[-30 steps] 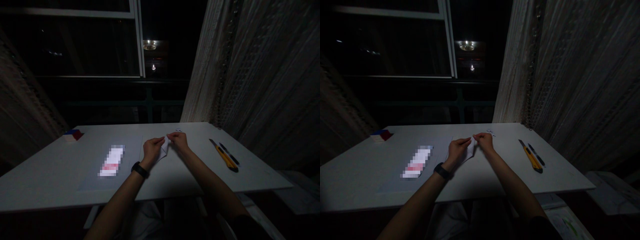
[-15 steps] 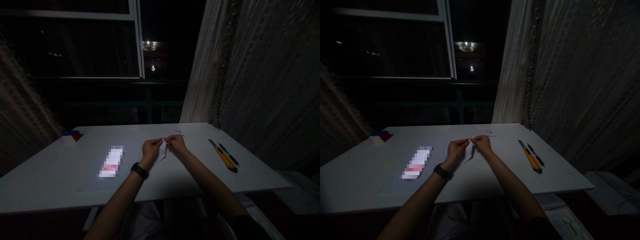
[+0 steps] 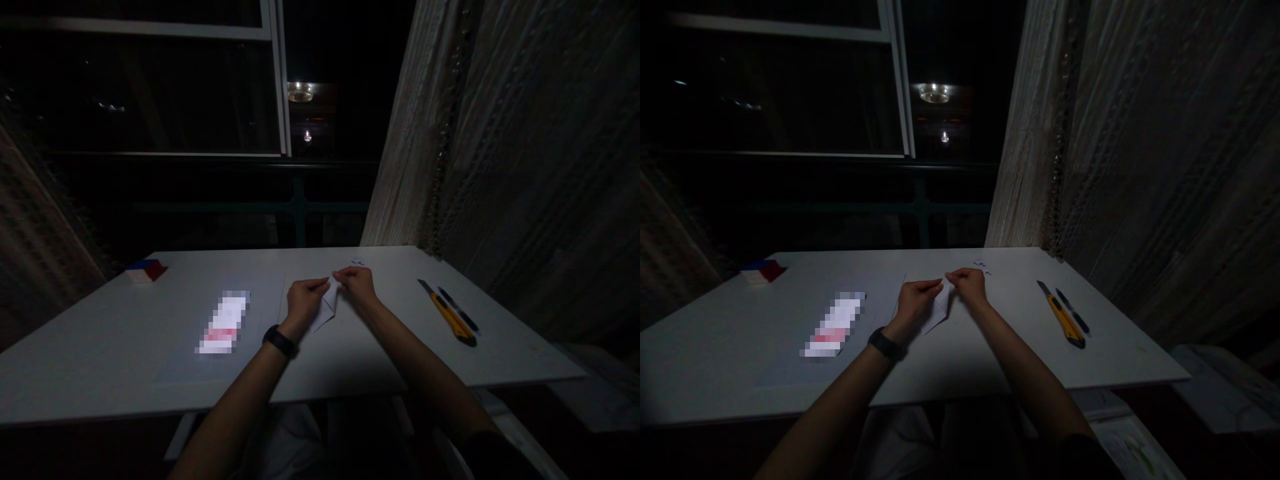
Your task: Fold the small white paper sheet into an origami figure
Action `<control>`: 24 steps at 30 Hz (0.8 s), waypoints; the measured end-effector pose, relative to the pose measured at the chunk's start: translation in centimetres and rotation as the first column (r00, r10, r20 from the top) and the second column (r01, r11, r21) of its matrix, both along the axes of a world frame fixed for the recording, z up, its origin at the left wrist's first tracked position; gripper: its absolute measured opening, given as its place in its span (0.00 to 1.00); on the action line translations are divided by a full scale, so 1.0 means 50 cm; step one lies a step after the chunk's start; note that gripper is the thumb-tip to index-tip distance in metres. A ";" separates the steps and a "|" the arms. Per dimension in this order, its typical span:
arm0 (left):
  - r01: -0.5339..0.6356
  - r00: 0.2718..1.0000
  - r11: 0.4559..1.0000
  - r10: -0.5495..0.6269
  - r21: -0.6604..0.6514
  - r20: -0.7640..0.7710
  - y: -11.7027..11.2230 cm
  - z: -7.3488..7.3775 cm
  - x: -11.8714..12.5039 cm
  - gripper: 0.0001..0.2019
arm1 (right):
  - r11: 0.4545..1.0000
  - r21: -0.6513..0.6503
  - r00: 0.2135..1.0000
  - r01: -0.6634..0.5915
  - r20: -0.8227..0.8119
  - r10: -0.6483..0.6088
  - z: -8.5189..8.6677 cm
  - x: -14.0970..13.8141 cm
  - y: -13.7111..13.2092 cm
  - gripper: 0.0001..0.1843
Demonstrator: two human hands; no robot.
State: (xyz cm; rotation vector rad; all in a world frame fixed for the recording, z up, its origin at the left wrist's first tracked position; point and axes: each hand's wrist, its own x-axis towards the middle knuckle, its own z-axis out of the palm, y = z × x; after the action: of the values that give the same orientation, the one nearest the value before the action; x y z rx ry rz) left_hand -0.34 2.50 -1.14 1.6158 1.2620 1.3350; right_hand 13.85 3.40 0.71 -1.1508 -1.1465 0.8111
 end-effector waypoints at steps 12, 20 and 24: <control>0.047 0.999 0.998 -0.047 -0.047 0.003 0.002 -0.001 0.002 0.14 | 0.998 0.017 0.998 0.064 -0.030 -0.063 -0.002 0.006 0.011 0.12; -0.037 0.999 0.999 0.037 0.010 0.006 -0.003 0.008 -0.001 0.13 | 0.992 -0.070 0.993 -0.102 0.053 0.106 -0.015 0.002 0.007 0.16; -0.045 0.999 0.999 0.045 -0.007 -0.006 -0.004 0.012 -0.003 0.13 | 0.989 -0.119 0.983 -0.089 0.148 0.106 -0.015 0.000 0.002 0.17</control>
State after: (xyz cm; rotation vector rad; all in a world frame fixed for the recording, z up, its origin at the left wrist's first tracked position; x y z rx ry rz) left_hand -0.49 2.31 -0.55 1.5963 1.3122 1.3525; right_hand 13.83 3.48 -0.04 -1.2756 -1.3071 0.8833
